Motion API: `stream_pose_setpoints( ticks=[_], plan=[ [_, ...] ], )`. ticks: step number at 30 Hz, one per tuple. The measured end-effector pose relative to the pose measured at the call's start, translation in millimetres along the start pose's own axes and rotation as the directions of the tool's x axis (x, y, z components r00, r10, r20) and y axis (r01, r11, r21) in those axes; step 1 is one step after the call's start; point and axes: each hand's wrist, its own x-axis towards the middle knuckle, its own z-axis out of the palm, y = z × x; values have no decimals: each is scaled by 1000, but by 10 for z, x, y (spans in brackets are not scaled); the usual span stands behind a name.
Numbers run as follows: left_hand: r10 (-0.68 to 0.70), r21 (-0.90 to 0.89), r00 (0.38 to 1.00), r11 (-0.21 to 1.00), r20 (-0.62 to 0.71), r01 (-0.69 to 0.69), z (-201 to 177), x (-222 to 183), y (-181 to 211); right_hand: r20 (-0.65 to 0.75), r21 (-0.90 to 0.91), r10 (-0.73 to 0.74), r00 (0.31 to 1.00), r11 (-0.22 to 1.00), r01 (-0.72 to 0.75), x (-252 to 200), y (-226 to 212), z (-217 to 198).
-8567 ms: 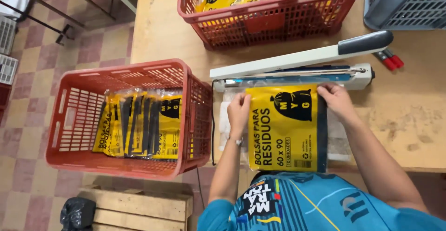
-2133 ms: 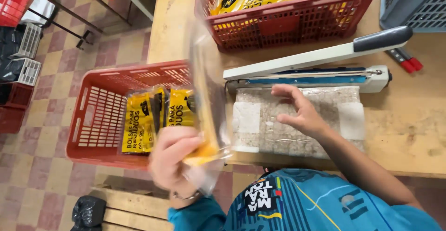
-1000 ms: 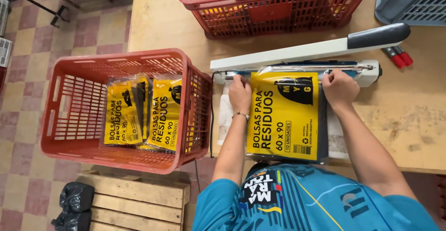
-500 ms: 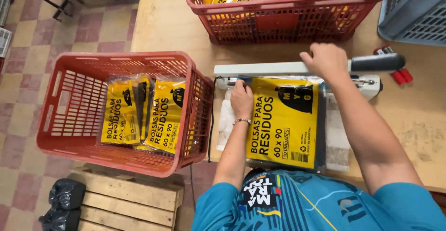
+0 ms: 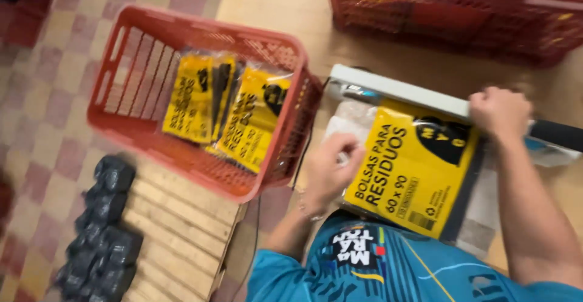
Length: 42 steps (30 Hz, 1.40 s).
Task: Sealing yellow plastic waste bags using a manual impulse sealer and organizing them into crates.
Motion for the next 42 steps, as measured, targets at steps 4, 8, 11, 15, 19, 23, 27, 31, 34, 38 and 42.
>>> stream_pose_setpoints(
  ticks=[4, 8, 11, 15, 19, 23, 27, 31, 34, 38, 42],
  plan=[
    [67, 255, 958, 967, -280, 7, -1135, 311, -14, 16, 7, -1, 1000, 1000, 1, -54, 12, -77],
    [-189, 523, 982, 836, -7, 165, -1542, 1113, -1182, -45, -74, -9, 999, 997, 6, -37, 45, 50],
    [-574, 697, 795, 652, 196, 298, -1567, 1333, -2012, -13, -42, 11, 1000, 999, -11, -46, 46, 24],
    [-790, 674, 537, 572, 298, 467, -1534, 1242, -3058, -76, -84, -4, 997, 996, -2, -31, 119, 133],
    [-816, 680, 499, 543, 291, 493, -1457, 1228, -3389, -70, -169, -27, 997, 985, 15, 14, 134, 143],
    [-810, 652, 537, 542, 236, 530, -1453, 1241, -3214, -93, -167, -39, 995, 986, 23, 25, 105, 124],
    [-776, 645, 569, 585, 271, 491, -1376, 1275, -3326, -92, -74, -21, 996, 997, 15, 3, 77, 37],
    [-752, 706, 574, 596, 324, 383, -1364, 1402, -3349, -192, -50, -33, 981, 998, 24, 89, 174, 188],
    [-786, 722, 553, 549, 275, 422, -1340, 1366, -3339, -445, 172, -138, 885, 957, 235, -27, 229, 134],
    [-777, 736, 574, 544, 260, 403, -1258, 1393, -3267, -558, 409, -157, 815, 802, 435, -690, -10, -577],
    [-751, 691, 597, 590, 281, 417, -1256, 1385, -3234, -399, 629, -93, 912, 696, 346, -1585, -419, -828]
  ],
)
